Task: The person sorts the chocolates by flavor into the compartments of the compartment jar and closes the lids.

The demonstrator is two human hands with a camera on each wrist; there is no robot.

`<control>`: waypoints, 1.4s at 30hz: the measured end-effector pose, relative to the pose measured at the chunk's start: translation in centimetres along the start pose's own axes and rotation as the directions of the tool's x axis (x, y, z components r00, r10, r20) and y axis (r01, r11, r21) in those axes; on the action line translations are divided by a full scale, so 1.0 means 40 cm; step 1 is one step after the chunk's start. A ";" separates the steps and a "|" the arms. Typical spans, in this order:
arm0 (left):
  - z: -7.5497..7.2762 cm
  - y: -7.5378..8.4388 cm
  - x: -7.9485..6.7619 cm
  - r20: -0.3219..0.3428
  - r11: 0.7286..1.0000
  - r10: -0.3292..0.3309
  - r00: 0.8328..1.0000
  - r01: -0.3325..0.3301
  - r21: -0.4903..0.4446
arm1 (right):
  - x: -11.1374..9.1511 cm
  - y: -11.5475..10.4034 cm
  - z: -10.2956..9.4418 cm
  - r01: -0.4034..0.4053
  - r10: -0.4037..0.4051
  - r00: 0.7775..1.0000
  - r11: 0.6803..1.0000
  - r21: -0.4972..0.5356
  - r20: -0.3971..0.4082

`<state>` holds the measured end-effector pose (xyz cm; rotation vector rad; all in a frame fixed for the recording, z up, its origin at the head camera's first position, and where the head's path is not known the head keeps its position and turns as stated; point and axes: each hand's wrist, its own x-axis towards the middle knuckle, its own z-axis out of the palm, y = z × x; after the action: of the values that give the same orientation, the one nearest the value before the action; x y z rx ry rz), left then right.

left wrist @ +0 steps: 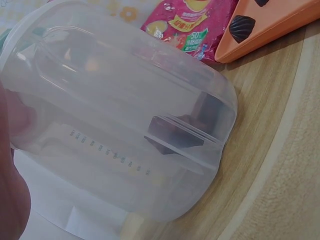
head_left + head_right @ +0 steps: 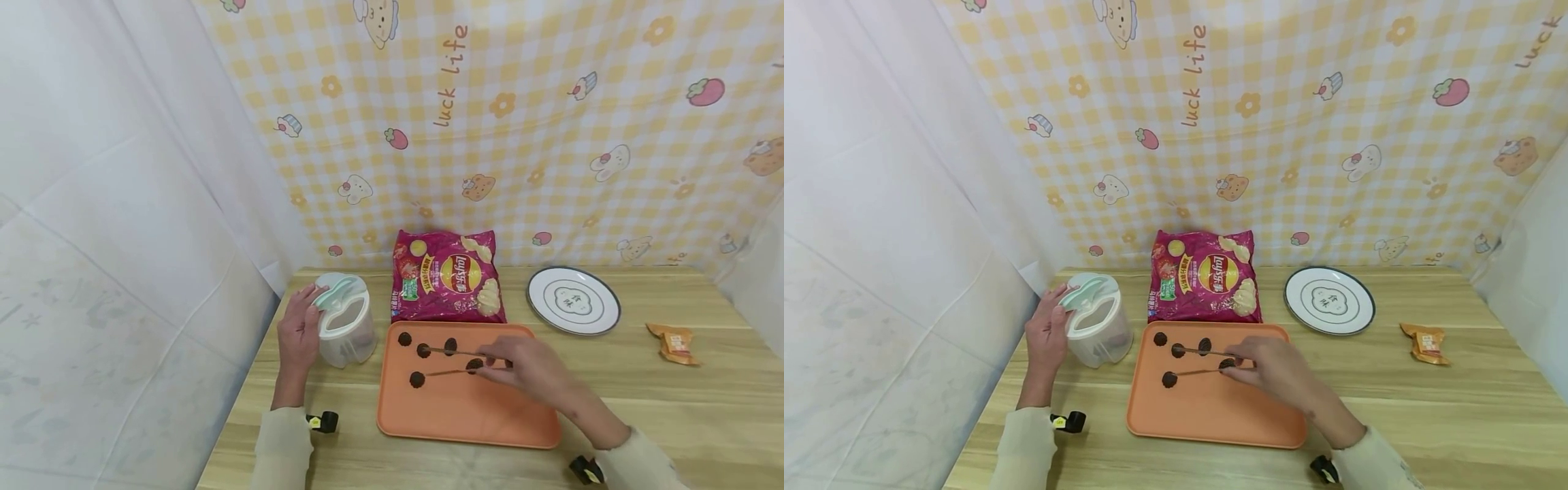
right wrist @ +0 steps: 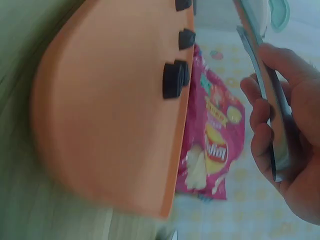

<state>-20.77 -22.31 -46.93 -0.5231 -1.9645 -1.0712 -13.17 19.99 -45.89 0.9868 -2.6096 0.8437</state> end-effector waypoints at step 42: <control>0.002 0.000 0.000 0.010 0.999 -0.022 1.000 0.022 -0.032 | -0.230 0.185 -0.106 -0.229 0.220 0.958 0.973 0.033 0.184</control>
<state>-20.81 -22.26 -46.96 -0.5256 -1.9681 -1.1180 -11.18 31.88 -49.33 0.8244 -2.9099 0.9203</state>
